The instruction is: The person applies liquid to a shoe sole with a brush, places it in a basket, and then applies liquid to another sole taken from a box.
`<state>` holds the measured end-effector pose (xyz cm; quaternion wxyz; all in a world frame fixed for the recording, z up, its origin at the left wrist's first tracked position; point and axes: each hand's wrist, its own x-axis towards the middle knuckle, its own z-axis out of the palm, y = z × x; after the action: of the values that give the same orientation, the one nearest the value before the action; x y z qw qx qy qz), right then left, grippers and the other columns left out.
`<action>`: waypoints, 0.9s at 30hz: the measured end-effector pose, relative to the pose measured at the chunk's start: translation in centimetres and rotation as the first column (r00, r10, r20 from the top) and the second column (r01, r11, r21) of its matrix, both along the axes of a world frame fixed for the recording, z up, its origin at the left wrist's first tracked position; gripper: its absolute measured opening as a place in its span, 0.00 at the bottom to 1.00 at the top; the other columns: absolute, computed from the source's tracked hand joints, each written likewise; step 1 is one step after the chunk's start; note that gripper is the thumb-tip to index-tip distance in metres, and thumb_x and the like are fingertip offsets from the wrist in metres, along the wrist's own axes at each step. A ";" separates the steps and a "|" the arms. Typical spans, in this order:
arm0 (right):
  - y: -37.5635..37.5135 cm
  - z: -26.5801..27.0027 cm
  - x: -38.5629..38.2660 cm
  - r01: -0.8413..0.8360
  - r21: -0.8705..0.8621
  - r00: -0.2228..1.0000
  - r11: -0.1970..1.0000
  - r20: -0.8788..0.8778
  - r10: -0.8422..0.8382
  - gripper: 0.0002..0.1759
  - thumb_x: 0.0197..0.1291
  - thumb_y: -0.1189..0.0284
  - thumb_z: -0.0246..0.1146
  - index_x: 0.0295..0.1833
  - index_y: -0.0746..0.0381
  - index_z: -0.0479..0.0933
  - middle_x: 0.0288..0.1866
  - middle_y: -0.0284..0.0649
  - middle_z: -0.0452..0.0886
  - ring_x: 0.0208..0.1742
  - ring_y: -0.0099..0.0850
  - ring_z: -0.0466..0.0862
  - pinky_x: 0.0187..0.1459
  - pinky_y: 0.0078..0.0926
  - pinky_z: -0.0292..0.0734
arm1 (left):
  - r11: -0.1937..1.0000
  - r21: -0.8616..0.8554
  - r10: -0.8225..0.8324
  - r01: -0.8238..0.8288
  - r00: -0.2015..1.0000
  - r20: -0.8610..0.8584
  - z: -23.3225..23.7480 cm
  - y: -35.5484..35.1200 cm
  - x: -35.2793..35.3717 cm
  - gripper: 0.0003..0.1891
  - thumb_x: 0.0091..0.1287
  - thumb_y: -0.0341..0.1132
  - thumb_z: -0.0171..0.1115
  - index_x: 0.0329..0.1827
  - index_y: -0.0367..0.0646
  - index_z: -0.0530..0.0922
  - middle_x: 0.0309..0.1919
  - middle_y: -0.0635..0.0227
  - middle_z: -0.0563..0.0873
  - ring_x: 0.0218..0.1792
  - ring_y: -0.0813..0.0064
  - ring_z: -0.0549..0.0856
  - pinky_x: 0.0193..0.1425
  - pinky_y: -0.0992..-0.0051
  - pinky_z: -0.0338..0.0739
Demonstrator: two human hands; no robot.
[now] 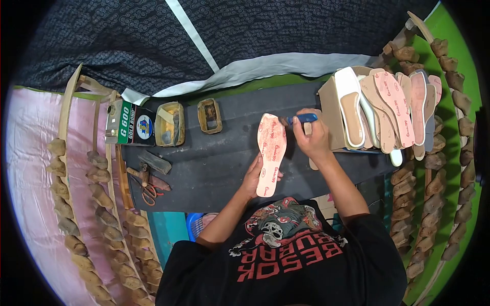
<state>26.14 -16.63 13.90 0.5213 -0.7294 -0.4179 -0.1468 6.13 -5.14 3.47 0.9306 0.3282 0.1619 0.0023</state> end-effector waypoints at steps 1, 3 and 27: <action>-0.1 -0.1 -0.5 -0.008 0.005 1.000 1.000 -0.008 0.008 0.10 0.64 0.81 0.70 0.47 0.68 0.76 0.41 0.46 0.84 0.37 0.39 0.87 0.39 0.32 0.82 | 1.000 0.006 0.018 -0.018 1.000 0.002 0.0 0.0 0.1 0.32 0.84 0.56 0.45 0.83 0.50 0.58 0.57 0.59 0.85 0.45 0.61 0.92 0.48 0.63 0.90; -0.3 -0.6 -1.7 -0.029 0.012 0.999 0.999 -0.027 0.029 0.09 0.64 0.81 0.69 0.47 0.68 0.77 0.40 0.46 0.84 0.36 0.39 0.87 0.39 0.32 0.82 | 0.999 -0.005 0.041 -0.041 0.999 0.004 0.1 0.2 0.1 0.32 0.84 0.56 0.45 0.84 0.50 0.58 0.57 0.59 0.85 0.45 0.61 0.92 0.48 0.63 0.90; 1.8 1.4 -0.2 -0.154 0.049 0.988 0.987 -0.003 0.154 0.10 0.64 0.83 0.66 0.49 0.68 0.74 0.42 0.49 0.82 0.40 0.47 0.85 0.44 0.36 0.80 | 0.994 0.052 -0.098 0.097 0.995 0.011 0.3 0.6 -0.8 0.33 0.84 0.56 0.45 0.85 0.49 0.55 0.57 0.55 0.85 0.45 0.59 0.92 0.49 0.60 0.91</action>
<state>25.92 -14.79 15.31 0.5501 -0.6825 -0.4675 -0.1138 5.36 -4.58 3.73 0.9219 0.3597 0.1393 -0.0369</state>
